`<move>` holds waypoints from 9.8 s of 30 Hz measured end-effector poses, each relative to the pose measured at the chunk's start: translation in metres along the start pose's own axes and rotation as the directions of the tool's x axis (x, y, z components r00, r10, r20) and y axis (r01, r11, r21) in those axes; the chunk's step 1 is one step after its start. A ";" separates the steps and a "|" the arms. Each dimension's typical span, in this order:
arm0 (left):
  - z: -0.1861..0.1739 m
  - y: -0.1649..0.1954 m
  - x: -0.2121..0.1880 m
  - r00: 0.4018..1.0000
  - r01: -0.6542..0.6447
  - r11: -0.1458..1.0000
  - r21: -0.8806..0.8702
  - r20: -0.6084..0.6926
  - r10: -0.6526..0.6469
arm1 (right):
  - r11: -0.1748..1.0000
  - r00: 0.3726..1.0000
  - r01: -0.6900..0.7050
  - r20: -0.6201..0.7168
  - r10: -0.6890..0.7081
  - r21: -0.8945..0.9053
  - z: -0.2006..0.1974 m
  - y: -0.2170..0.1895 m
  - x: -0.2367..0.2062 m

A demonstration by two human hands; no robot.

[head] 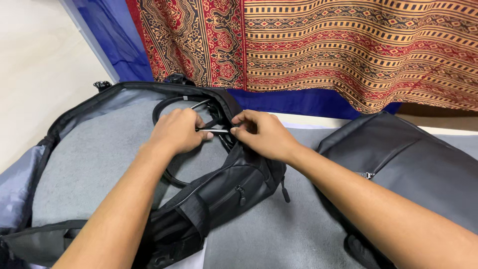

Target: The person opens a black duffel bag on a bed and packs items into it: headphones, a computer mouse, a laptop, a keyboard, an orange folder, a phone and a pen. They zip the compartments, fasten the buckle straps and adjust the handles, leaving the packed bag on the bed.

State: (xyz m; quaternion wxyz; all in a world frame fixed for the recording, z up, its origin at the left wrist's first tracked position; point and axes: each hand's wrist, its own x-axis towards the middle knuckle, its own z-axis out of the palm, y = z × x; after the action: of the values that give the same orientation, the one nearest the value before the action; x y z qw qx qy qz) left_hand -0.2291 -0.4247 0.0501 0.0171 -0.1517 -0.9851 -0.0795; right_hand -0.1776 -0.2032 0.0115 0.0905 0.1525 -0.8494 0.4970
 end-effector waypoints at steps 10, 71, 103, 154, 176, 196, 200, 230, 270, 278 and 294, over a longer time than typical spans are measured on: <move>0.000 -0.016 0.018 0.964 -0.023 1.000 0.007 0.266 0.020 | 0.997 0.999 0.046 -0.004 -0.046 0.061 0.000 0.008 -0.027; 0.158 0.383 -0.073 0.966 0.019 0.632 -0.775 0.178 0.189 | 0.583 0.679 -0.712 -0.595 0.430 -0.392 -0.340 0.287 -0.304; 0.146 0.384 -0.070 0.905 0.190 0.240 -0.952 0.264 0.334 | 0.933 0.788 -0.334 -0.503 0.354 0.133 -0.308 0.266 -0.344; -0.018 -0.007 -0.114 0.869 -0.088 -0.188 -0.978 0.017 -0.495 | 0.518 0.970 -0.219 0.241 0.026 0.827 0.056 -0.067 0.007; 0.031 -0.094 -0.012 0.545 -0.102 -0.334 -0.937 0.228 -0.807 | 0.636 0.879 -0.476 0.335 0.339 0.607 0.083 -0.052 0.037; 0.016 0.065 -0.055 0.831 -0.239 -0.025 -0.971 -0.192 -0.523 | 0.549 0.976 -0.200 0.117 0.183 0.812 0.019 -0.046 0.005; 0.038 0.118 -0.053 0.923 -0.295 -0.180 -0.939 -0.231 -0.308 | 0.533 0.971 -0.140 0.011 0.238 0.834 -0.020 -0.025 -0.028; 0.178 0.474 -0.048 0.940 0.038 0.255 -0.966 0.121 0.318 | 0.731 0.505 -0.504 -0.529 0.682 0.461 -0.326 0.219 -0.298; 0.182 0.462 -0.024 0.827 0.531 -0.035 -0.846 0.510 0.237 | 0.884 0.780 -0.316 -0.625 0.036 -0.344 -0.320 0.218 -0.319; 0.142 0.427 -0.016 0.748 0.574 0.082 -0.815 0.562 0.353 | 0.937 0.916 -0.010 -0.379 -0.131 -0.348 -0.296 0.155 -0.305; 0.101 0.321 -0.056 0.986 0.146 -0.396 -0.907 0.100 0.134 | 0.788 0.940 0.025 -0.283 0.191 0.615 -0.208 0.092 -0.201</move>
State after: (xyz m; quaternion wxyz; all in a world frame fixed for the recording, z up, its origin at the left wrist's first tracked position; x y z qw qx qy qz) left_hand -0.0797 -0.1227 -0.0047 -0.2005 -0.0982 -0.4710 -0.8534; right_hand -0.0209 0.0543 -0.0233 0.1550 0.0498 -0.6220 0.7659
